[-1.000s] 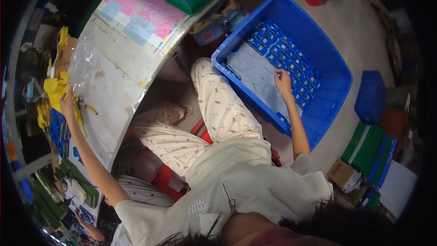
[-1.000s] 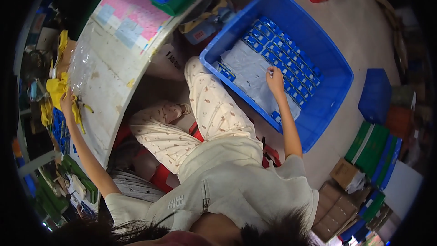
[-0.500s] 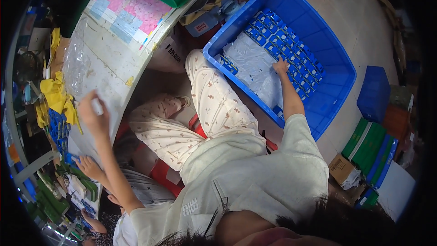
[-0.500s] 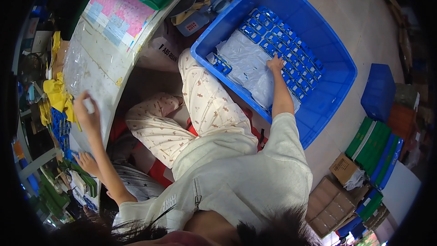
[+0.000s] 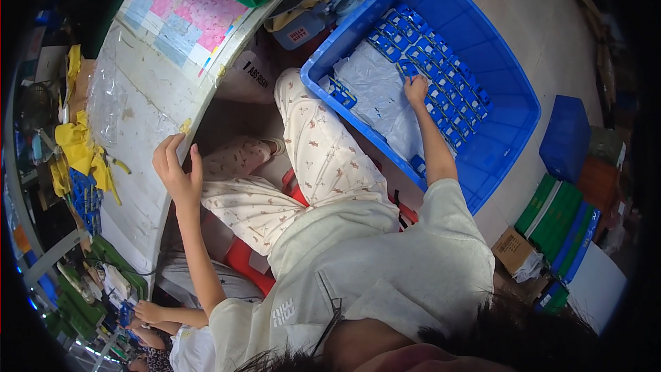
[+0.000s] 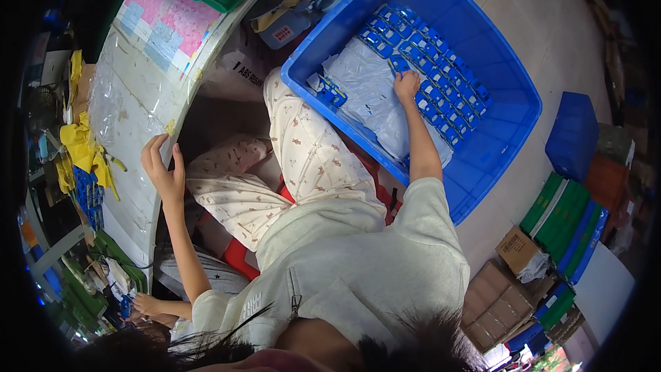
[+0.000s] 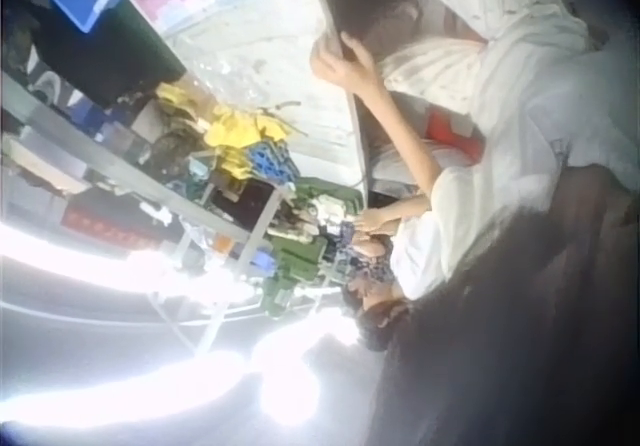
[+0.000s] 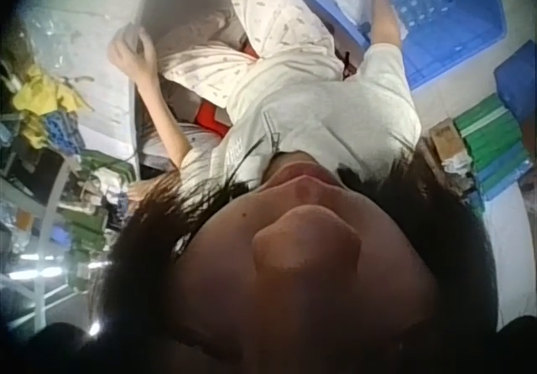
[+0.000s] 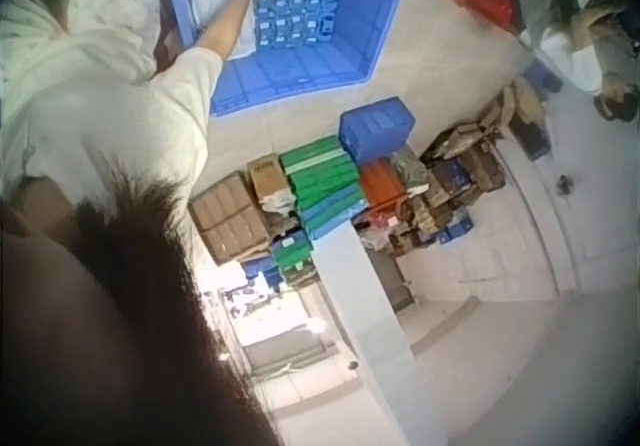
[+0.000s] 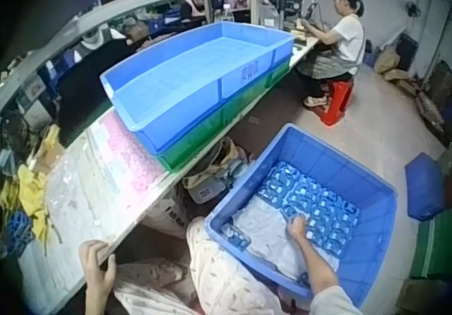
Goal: The person assembles a toy car by hand, fitting internal car parts and plastic components into a toy car chassis.
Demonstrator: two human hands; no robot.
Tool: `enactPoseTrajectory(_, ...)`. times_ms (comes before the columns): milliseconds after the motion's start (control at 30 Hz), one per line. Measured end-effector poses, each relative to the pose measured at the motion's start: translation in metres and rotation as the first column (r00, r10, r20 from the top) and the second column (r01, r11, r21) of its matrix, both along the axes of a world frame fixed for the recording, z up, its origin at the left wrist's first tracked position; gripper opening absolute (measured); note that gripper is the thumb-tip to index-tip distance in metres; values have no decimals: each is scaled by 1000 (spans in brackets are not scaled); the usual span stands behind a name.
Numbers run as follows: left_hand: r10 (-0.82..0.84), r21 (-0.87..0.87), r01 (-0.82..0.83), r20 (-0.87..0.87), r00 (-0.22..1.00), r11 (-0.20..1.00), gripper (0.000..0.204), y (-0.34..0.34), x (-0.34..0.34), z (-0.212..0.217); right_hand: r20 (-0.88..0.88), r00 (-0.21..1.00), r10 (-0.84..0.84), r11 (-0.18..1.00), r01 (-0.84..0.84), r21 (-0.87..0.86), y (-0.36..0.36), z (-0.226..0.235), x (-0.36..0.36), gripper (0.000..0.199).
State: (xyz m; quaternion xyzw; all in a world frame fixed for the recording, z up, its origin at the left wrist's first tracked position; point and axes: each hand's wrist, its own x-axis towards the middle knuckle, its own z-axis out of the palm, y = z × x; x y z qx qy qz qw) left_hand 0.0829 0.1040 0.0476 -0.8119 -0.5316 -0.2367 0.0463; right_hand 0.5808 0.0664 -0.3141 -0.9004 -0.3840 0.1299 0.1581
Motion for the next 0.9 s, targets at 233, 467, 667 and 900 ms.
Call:
enactPoseTrajectory(233, -65, 123, 35, 247, 967, 992, 23, -24, 34, 17, 96, 909, 406, 746, -390, 540, -3, 179, -74, 21)
enactPoseTrajectory(467, -136, -185, 338, 665, 734, 923, 65, -26, 117, 37, 57, 660, 749, 483, -602, 636, -35, 361, -166, 20)
enactPoseTrajectory(667, 11, -251, 443, 879, 476, 861, 62, -46, 128, 37, 201, 509, 837, 319, -753, 576, -46, 406, -205, 22)
enactPoseTrajectory(900, 248, -381, 405, 906, 344, 831, 31, -71, 102, 52, 196, 401, 895, 265, -831, 490, -56, 427, -230, 23)
